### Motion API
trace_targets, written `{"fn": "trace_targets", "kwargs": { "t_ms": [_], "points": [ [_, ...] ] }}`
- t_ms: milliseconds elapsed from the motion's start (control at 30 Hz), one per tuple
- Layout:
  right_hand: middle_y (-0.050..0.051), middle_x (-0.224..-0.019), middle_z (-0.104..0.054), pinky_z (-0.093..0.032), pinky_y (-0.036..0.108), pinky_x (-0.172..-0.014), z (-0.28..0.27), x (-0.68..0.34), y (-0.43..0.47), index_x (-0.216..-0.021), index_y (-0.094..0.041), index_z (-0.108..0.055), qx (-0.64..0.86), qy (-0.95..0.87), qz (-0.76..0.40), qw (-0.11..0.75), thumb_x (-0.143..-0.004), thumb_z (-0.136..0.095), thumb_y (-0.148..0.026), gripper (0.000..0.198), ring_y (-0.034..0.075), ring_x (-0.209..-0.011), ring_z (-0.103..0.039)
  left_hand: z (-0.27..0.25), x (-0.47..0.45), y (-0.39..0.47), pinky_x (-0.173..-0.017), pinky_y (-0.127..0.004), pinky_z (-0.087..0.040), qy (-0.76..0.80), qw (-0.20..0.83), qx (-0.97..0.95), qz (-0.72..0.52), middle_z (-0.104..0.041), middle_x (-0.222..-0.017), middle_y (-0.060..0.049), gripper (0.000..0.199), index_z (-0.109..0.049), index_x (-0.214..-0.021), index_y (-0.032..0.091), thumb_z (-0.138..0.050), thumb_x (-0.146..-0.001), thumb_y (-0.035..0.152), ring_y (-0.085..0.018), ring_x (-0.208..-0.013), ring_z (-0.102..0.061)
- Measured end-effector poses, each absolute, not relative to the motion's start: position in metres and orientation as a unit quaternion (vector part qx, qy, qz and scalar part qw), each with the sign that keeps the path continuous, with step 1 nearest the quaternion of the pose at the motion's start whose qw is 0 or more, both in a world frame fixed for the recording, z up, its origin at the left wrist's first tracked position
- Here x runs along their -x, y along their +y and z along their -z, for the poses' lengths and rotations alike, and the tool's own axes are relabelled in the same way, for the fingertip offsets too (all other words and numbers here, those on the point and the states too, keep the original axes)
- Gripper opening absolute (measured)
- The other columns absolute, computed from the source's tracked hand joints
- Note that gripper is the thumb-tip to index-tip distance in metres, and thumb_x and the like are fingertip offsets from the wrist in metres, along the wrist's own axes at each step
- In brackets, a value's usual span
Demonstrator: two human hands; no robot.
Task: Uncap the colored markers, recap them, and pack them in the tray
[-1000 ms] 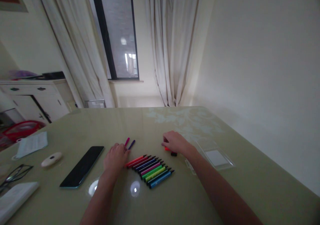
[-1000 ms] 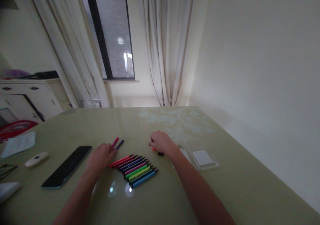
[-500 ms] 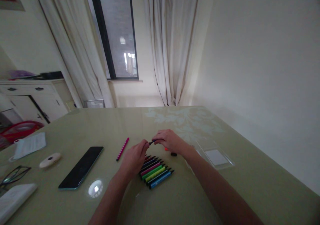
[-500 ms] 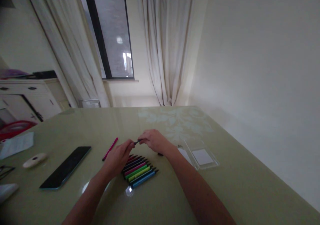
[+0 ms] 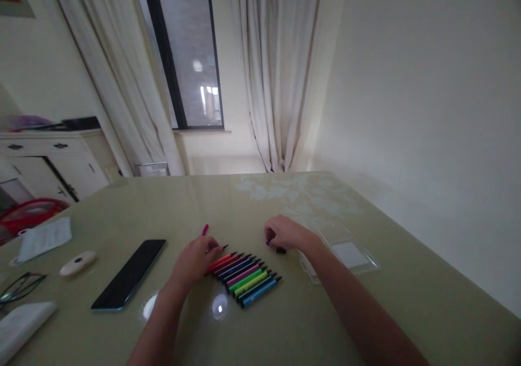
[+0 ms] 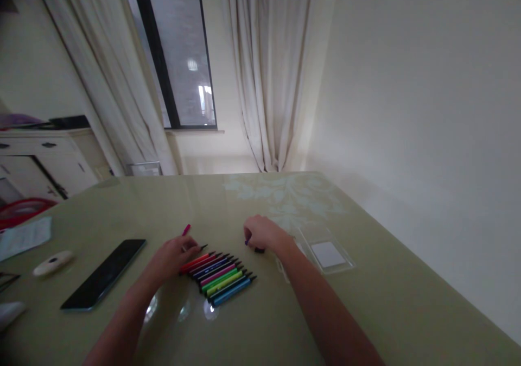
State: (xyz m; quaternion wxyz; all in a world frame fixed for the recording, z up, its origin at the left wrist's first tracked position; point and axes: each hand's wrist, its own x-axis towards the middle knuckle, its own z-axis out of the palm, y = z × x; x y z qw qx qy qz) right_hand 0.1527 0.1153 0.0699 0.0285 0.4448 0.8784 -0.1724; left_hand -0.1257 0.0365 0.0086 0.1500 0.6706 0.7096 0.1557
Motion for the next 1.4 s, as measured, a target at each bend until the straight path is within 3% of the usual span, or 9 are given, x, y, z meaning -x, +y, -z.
{"fn": "trace_targets", "kwargs": {
  "t_ms": [300, 533, 600, 733, 867, 1067, 1233, 1400],
  "points": [
    [0.007, -0.091, -0.079, -0.043, 0.024, -0.059, -0.064, -0.147, 0.11, -0.09, -0.023, -0.081, -0.471, 0.873, 0.112, 0.064, -0.067, -0.073, -0.017, 0.026, 0.022, -0.082, -0.071, -0.007, 0.134, 0.032, -0.089, -0.037, -0.048, 0.81, -0.01, -0.571, -0.137, -0.068, -0.115, -0.016, 0.031, -0.061, -0.116, 0.016, -0.049, -0.098, 0.038, -0.03, -0.106, -0.067],
    [0.011, -0.096, -0.077, -0.045, 0.026, -0.064, -0.06, -0.15, 0.114, -0.09, -0.021, -0.079, -0.516, 0.851, 0.078, 0.047, -0.072, -0.077, -0.024, 0.019, 0.025, -0.084, -0.07, -0.004, 0.133, 0.035, -0.086, -0.035, -0.048, 0.807, 0.009, -0.576, -0.128, -0.071, -0.105, -0.014, 0.021, -0.063, -0.096, 0.019, -0.045, -0.099, 0.03, -0.029, -0.103, -0.067],
    [0.01, -0.096, -0.075, -0.046, 0.027, -0.068, -0.061, -0.148, 0.115, -0.093, -0.02, -0.077, -0.509, 0.857, 0.082, 0.005, -0.075, -0.08, -0.033, 0.022, 0.025, -0.088, -0.069, -0.006, 0.123, 0.038, -0.086, -0.034, -0.047, 0.777, 0.021, -0.604, -0.173, -0.071, -0.104, -0.013, 0.02, -0.06, -0.1, 0.02, -0.043, -0.1, 0.028, -0.027, -0.101, -0.067],
    [0.009, -0.114, -0.072, -0.046, 0.026, -0.081, -0.064, -0.141, 0.112, -0.122, -0.02, -0.068, -0.401, 0.894, 0.099, -0.176, -0.091, -0.072, -0.039, 0.037, 0.019, -0.094, -0.066, -0.01, 0.09, 0.04, -0.087, -0.035, -0.048, 0.666, 0.094, -0.682, -0.288, -0.07, -0.106, -0.01, 0.02, -0.055, -0.108, 0.021, -0.037, -0.103, 0.028, -0.025, -0.099, -0.066],
    [0.006, -0.103, -0.075, -0.043, 0.026, -0.085, -0.07, -0.131, 0.106, -0.106, -0.019, -0.075, -0.315, 0.925, 0.116, -0.178, -0.101, -0.058, -0.027, 0.019, 0.017, -0.094, -0.066, -0.018, 0.064, 0.033, -0.091, -0.035, -0.047, 0.594, 0.087, -0.724, -0.34, -0.069, -0.107, -0.01, 0.027, -0.056, -0.111, 0.022, -0.032, -0.105, 0.033, -0.024, -0.102, -0.064],
    [0.006, -0.103, -0.077, -0.043, 0.026, -0.084, -0.082, -0.14, 0.108, -0.106, -0.021, -0.077, -0.306, 0.942, 0.08, -0.112, -0.102, -0.057, -0.028, 0.022, 0.019, -0.097, -0.067, -0.034, 0.072, 0.027, -0.078, -0.033, -0.045, 0.656, 0.05, -0.726, -0.203, -0.074, -0.094, -0.007, 0.041, -0.061, -0.098, 0.025, -0.025, -0.107, 0.043, -0.025, -0.087, -0.069],
    [0.009, -0.105, -0.075, -0.044, 0.029, -0.087, -0.1, -0.182, 0.124, -0.104, -0.018, -0.076, -0.436, 0.882, 0.029, -0.178, -0.103, -0.053, -0.026, 0.024, 0.022, -0.098, -0.066, -0.035, 0.113, 0.029, -0.078, -0.038, -0.048, 0.81, 0.042, -0.569, -0.133, -0.076, -0.106, -0.014, 0.055, -0.064, -0.11, 0.023, -0.015, -0.106, 0.048, -0.032, -0.096, -0.073],
    [0.008, -0.098, -0.066, -0.047, 0.028, -0.084, -0.104, -0.192, 0.117, -0.091, -0.02, -0.076, -0.436, 0.875, 0.02, -0.209, -0.102, -0.054, -0.025, 0.025, 0.019, -0.087, -0.063, -0.02, 0.129, 0.029, -0.081, -0.044, -0.05, 0.847, 0.036, -0.528, -0.056, -0.075, -0.108, -0.019, 0.051, -0.07, -0.098, 0.016, -0.03, -0.101, 0.049, -0.038, -0.101, -0.071]
  ]
}}
